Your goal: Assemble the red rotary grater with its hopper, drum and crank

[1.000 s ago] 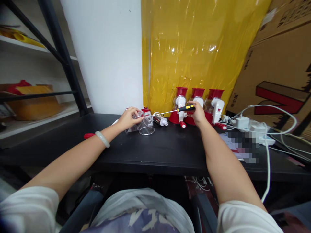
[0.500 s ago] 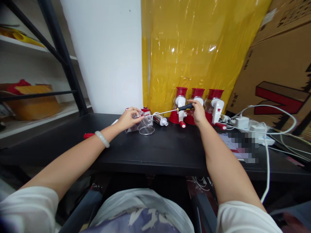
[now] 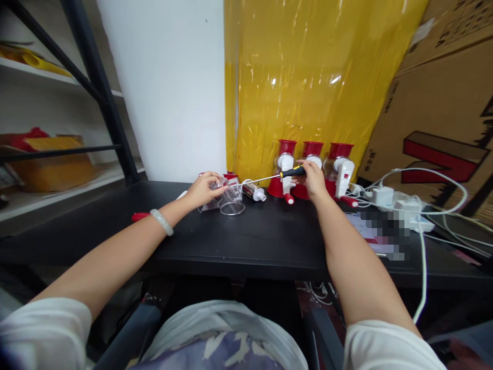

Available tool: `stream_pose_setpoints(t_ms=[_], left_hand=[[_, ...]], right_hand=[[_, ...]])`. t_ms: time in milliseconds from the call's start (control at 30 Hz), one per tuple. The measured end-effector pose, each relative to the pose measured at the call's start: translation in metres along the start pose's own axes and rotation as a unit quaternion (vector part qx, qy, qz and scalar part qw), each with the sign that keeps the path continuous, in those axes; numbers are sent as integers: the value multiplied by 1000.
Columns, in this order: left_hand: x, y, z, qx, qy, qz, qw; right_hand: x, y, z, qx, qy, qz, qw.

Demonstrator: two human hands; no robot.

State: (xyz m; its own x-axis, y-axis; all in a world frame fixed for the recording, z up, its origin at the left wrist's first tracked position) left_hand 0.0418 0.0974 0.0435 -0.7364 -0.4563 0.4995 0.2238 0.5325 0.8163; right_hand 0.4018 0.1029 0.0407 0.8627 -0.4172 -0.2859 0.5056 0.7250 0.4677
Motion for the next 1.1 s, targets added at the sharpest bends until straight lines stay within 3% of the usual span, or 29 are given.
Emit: stream_pose_setpoints(t_ms=[133, 367, 567, 800, 1033, 1100], left_hand=[[0, 0, 0, -1, 0, -2, 1000], [0, -1, -2, -3, 1, -3, 1000], [1, -1, -2, 2, 6, 2, 1000], [0, -1, -1, -1, 3, -1, 1000], [1, -1, -2, -6, 5, -3, 1000], [1, -1, -2, -7, 6, -3, 1000]], right_hand=[[3, -1, 5, 48, -40, -4, 998], [2, 1, -1, 0, 17, -1, 1000], [2, -1, 5, 62, -43, 9, 997], [0, 3, -7, -17, -2, 31, 999], [3, 0, 4, 50, -66, 7, 997], [3, 0, 1, 33, -55, 10, 998]])
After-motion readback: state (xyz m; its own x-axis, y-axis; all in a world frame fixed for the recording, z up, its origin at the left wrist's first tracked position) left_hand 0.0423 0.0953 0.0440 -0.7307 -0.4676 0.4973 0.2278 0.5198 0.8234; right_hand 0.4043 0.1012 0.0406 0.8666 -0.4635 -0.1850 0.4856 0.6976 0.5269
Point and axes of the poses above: each hand's wrist, its own y-axis towards the middle knuckle, its own x-axis out of the back of the hand, z = x × y, the point moved 8 cm from there along y, towards the middle knuckle, and after that the axes turned 10 degrees about -z, right-handed, at the moved point
